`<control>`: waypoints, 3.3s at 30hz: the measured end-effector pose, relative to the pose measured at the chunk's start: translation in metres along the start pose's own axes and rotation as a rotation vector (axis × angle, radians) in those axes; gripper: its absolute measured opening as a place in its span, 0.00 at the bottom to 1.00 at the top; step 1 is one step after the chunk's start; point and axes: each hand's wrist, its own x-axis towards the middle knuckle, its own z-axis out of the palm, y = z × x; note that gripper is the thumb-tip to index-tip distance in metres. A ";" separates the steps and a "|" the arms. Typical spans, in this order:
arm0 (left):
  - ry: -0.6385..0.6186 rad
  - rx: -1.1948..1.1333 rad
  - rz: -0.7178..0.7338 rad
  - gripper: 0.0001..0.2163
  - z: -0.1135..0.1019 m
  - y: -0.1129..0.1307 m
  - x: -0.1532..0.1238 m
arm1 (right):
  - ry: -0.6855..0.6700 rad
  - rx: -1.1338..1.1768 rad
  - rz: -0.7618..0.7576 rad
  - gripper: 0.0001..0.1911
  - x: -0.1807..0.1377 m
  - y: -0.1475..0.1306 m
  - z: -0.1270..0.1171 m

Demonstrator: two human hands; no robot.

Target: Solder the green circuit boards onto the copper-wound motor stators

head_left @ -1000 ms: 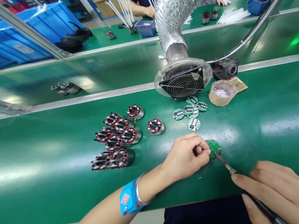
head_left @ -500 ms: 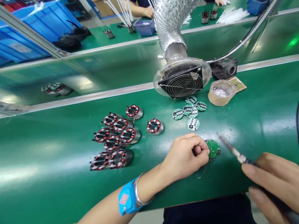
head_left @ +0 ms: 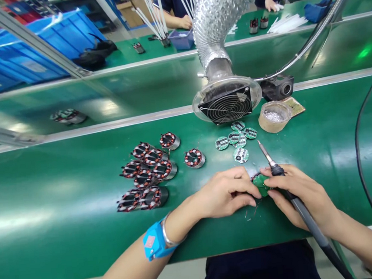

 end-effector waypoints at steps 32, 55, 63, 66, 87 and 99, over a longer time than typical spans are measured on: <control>0.292 -0.042 -0.260 0.03 0.037 0.018 0.010 | -0.108 -0.243 -0.108 0.14 -0.010 -0.004 -0.001; 0.372 0.418 -0.010 0.06 0.046 0.014 0.004 | -0.032 -0.100 0.104 0.17 -0.039 -0.035 -0.044; 0.382 0.543 -0.021 0.06 0.049 0.015 0.003 | -0.062 -0.100 0.097 0.16 -0.031 -0.038 -0.047; 0.386 0.566 -0.006 0.06 0.050 0.015 0.004 | -0.119 -0.117 0.073 0.16 -0.031 -0.038 -0.048; 0.152 0.459 0.139 0.06 0.022 0.007 -0.002 | -0.130 0.027 0.038 0.16 -0.001 0.000 -0.006; 0.226 -0.431 -0.437 0.16 0.028 0.009 0.016 | -0.150 0.092 0.245 0.22 -0.009 0.007 -0.003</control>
